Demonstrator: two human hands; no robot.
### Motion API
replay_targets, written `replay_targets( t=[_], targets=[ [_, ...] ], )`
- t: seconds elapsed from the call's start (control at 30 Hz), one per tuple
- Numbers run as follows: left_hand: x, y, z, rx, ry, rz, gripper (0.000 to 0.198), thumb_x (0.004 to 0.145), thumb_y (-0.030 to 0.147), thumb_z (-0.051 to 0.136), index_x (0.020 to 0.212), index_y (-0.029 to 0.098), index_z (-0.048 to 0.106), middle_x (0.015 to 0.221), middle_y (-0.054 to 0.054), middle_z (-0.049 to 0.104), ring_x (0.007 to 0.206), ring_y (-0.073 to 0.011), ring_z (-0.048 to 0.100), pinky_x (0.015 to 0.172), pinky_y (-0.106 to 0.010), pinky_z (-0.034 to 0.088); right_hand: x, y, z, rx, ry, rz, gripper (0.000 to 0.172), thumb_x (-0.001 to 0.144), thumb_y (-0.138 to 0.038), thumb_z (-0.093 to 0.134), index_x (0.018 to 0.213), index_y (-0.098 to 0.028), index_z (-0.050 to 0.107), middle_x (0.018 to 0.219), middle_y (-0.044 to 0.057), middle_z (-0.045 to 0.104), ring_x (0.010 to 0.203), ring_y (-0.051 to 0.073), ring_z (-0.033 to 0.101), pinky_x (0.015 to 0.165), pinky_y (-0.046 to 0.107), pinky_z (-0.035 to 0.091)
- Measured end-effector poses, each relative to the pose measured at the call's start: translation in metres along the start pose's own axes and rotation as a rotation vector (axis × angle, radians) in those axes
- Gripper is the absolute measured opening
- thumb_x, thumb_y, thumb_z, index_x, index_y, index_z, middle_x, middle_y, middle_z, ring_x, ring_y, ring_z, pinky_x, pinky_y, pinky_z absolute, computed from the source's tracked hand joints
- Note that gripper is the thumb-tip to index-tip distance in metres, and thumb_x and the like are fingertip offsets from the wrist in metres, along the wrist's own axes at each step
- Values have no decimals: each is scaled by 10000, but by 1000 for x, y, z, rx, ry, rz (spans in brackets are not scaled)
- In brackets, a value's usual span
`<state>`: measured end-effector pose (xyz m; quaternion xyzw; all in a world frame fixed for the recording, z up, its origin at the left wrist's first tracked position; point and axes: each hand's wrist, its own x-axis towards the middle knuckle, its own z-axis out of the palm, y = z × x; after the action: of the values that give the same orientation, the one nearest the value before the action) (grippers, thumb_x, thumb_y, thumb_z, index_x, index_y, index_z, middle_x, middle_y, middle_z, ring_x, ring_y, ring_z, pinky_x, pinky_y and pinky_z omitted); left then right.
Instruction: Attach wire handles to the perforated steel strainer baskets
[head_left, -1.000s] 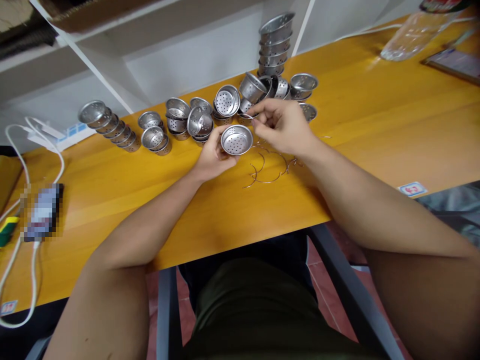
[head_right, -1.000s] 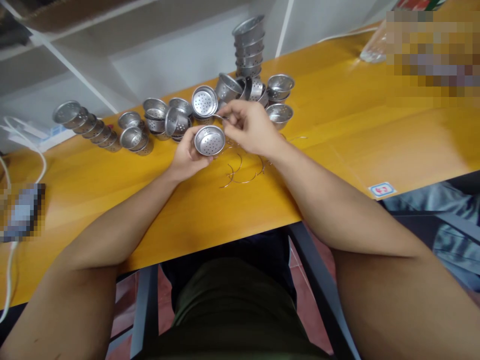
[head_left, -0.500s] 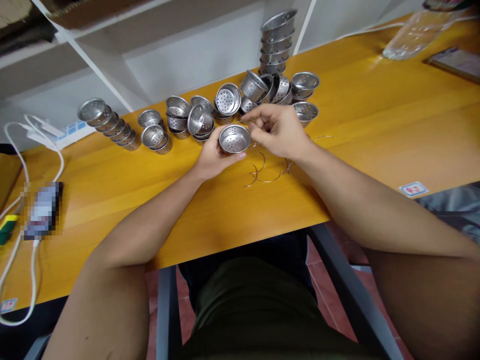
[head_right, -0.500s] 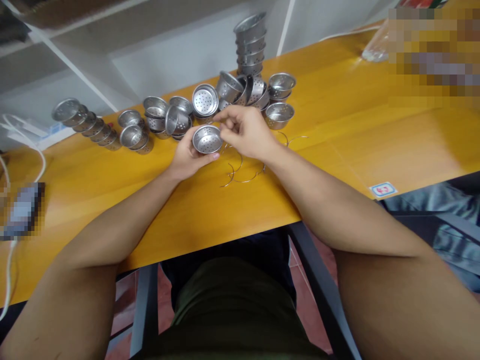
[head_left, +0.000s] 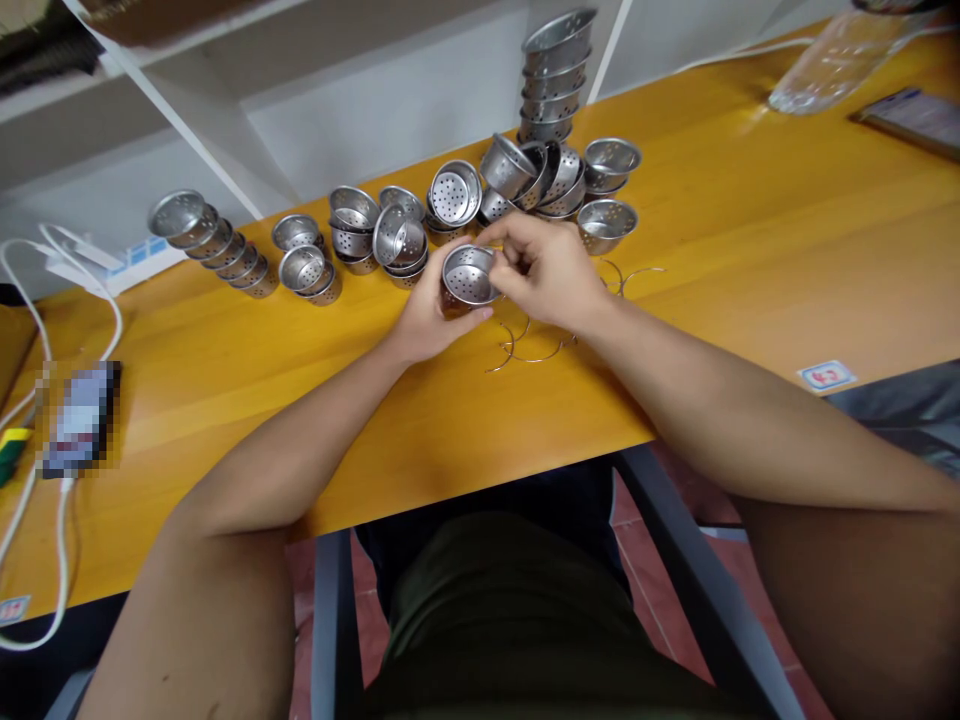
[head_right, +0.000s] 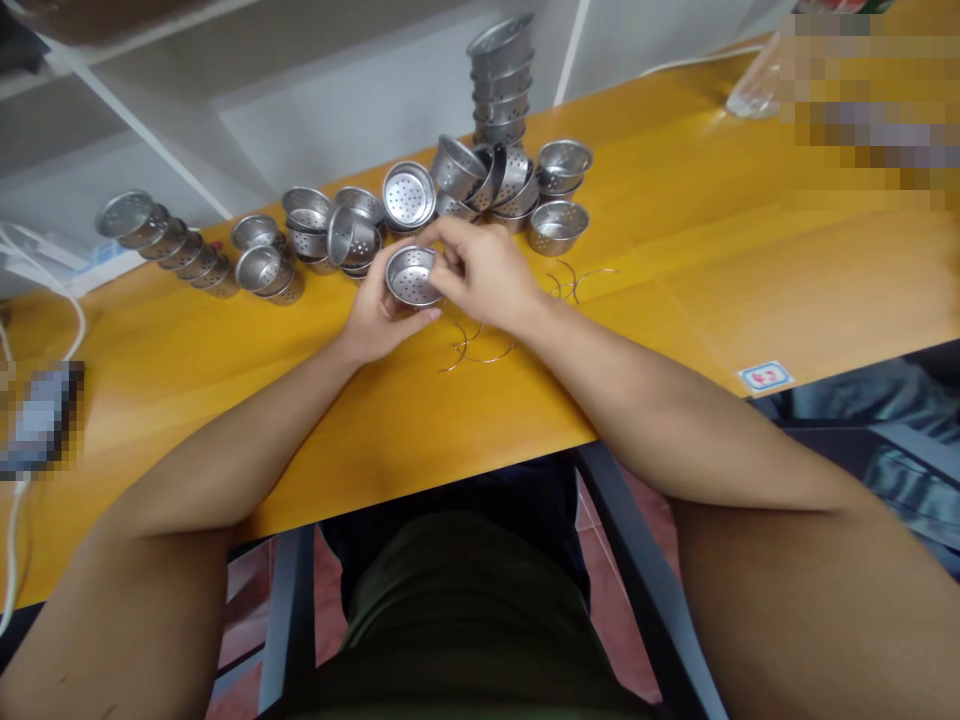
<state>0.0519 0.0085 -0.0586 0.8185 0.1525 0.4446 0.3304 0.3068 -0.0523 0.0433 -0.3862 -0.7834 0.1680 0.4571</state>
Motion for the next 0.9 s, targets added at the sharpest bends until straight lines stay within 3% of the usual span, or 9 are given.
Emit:
replay_targets(
  t=[0.23,0.4,0.47,0.6,0.73,0.9],
  targets=[
    [3,31,8,101,90,-10,1336,870,994,1090,1862,404,418,1788,-125,610,1728,-454,707,1511,-661,606,-11,-18,11,-85,8,-101,148,1059,-317,720,1108,-267,850,906,57,812,825,277,728,882,456,602],
    [7,44,1,138,137,-48,1144,957,991,1005,1790,383,511,1721,-115,650,1709,-438,685,1554,-673,539,-8,-24,-2,-17,-79,-128,195,1096,-337,726,1197,-274,880,864,18,774,762,240,677,842,419,589],
    [10,46,-6,172,131,-47,1118,947,991,1012,1763,378,554,1712,-116,664,1732,-455,656,1583,-698,496,-4,-24,-14,15,-196,-189,165,1106,-343,749,1202,-284,869,890,10,773,764,229,665,811,399,575],
    [14,44,-16,215,112,-36,1098,945,1008,1009,1747,381,599,1723,-117,677,1792,-490,603,1600,-754,448,3,-21,-36,-15,-440,-341,90,1134,-372,794,1156,-286,810,1124,55,834,920,251,739,856,399,593],
    [15,39,-19,182,85,22,1072,970,1003,1002,1754,387,610,1721,-117,685,1807,-498,607,1617,-774,427,3,-17,-38,-60,-431,-366,133,1243,-388,718,1182,-293,788,1234,87,857,1074,307,794,967,444,620],
    [17,39,-20,235,86,47,1204,854,1071,1049,1740,396,592,1726,-126,695,1757,-502,660,1601,-794,459,1,-16,-34,-60,-413,-373,259,1320,-499,646,1213,-298,771,1260,96,857,1092,314,804,970,451,634]
  ],
)
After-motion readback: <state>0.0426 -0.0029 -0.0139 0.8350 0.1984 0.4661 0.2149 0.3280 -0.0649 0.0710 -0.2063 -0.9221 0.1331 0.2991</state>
